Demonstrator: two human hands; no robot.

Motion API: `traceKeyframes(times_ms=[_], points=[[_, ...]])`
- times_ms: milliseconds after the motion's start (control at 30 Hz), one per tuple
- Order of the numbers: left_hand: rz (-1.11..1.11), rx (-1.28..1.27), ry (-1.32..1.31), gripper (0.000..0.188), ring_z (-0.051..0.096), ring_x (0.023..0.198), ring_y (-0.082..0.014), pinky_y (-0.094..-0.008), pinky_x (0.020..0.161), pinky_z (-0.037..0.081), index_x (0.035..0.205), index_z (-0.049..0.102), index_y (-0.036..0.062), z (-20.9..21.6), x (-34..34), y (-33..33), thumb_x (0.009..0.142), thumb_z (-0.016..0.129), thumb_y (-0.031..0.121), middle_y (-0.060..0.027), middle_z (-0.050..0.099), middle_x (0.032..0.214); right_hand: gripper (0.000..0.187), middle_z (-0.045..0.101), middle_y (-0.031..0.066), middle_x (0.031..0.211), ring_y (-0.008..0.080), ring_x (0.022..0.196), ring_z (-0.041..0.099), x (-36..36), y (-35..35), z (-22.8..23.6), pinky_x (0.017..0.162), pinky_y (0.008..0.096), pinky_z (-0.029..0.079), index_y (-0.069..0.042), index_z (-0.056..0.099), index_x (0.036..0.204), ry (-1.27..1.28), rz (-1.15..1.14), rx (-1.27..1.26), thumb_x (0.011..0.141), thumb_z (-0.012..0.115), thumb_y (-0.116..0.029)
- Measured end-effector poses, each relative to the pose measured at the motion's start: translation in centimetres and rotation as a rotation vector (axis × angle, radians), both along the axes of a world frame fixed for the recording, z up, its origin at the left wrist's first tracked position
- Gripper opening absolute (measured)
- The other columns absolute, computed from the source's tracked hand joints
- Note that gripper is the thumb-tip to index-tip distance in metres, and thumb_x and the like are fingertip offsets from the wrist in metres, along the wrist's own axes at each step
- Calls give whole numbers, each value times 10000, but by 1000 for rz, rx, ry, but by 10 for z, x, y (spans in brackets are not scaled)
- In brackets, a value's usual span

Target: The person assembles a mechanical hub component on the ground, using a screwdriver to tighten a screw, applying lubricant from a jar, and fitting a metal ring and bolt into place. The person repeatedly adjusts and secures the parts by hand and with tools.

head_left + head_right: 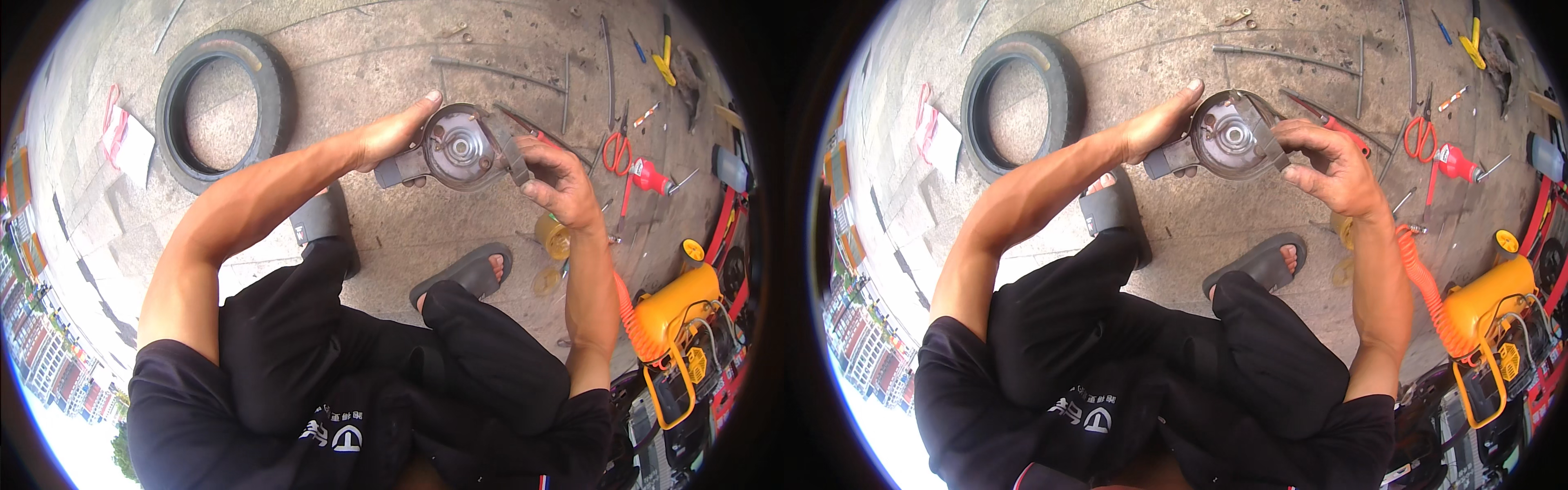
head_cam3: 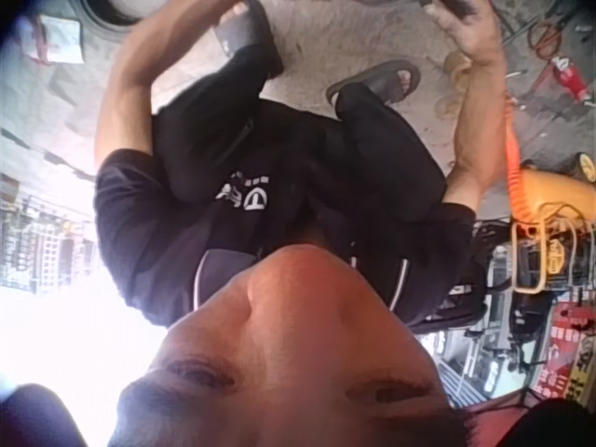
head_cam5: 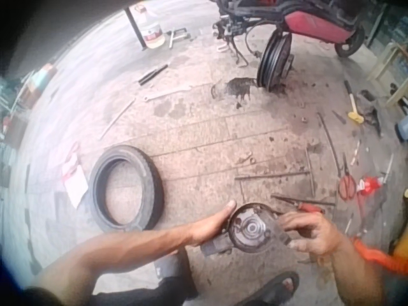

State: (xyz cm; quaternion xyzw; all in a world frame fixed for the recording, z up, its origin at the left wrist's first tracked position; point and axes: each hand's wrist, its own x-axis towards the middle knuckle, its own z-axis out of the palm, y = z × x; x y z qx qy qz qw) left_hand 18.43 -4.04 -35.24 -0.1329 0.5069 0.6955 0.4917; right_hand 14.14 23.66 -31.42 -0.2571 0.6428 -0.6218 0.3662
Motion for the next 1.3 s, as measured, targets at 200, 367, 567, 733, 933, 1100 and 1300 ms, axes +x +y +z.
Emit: traceKeyframes(times_ms=[200, 367, 567, 733, 933, 1100, 1300], points=[[25, 67, -35, 848, 646, 701, -181, -304, 563, 564, 1398, 434, 39, -3, 0, 1, 957, 155, 708, -154, 648, 1093, 396, 660, 117, 1053, 325, 1050, 554, 3, -18, 3, 915, 416, 471, -19, 671, 1050, 694, 172, 349, 664, 754, -46], [15, 19, -59, 820, 642, 783, -176, -300, 571, 567, 1394, 435, 25, -6, 2, 2, 975, 169, 679, -169, 615, 1175, 394, 639, 100, 1019, 324, 1044, 553, 15, -31, 9, 889, 404, 487, -34, 661, 1009, 827, 192, 403, 632, 776, -48], [73, -5, -19, 801, 654, 641, -201, -312, 563, 568, 1285, 558, 36, -3, 5, 3, 971, 209, 685, -142, 677, 961, 425, 630, 96, 1035, 324, 1067, 550, 21, -38, 13, 905, 407, 485, -29, 660, 1024, 849, 225, 442, 615, 774, -22], [22, 33, -21, 801, 648, 768, -170, -294, 563, 568, 1380, 450, 28, -5, 4, 3, 982, 177, 667, -149, 620, 1167, 441, 631, 103, 1057, 327, 1071, 548, 23, -37, 12, 913, 410, 482, -21, 660, 1041, 838, 222, 438, 615, 773, -8], [67, 31, 5, 801, 649, 618, -175, -284, 537, 556, 1301, 540, 43, -9, 6, 5, 968, 202, 688, -135, 680, 933, 374, 635, 93, 1015, 318, 1053, 551, 21, -33, 6, 901, 406, 485, -28, 668, 991, 846, 163, 420, 631, 772, -39], [20, 53, -4, 790, 646, 716, -171, -295, 548, 560, 1371, 458, 39, -8, 5, 3, 981, 178, 667, -149, 638, 1111, 379, 637, 93, 1015, 317, 1051, 551, 20, -32, 4, 897, 402, 486, -28, 670, 992, 854, 178, 425, 628, 774, -34], [28, 33, -7, 764, 641, 653, -170, -288, 555, 558, 1355, 476, 30, -5, 5, 5, 995, 187, 640, -145, 663, 1034, 367, 632, 90, 1011, 312, 1043, 552, 21, -33, 4, 889, 403, 488, -29, 670, 980, 870, 172, 422, 628, 773, -37]])
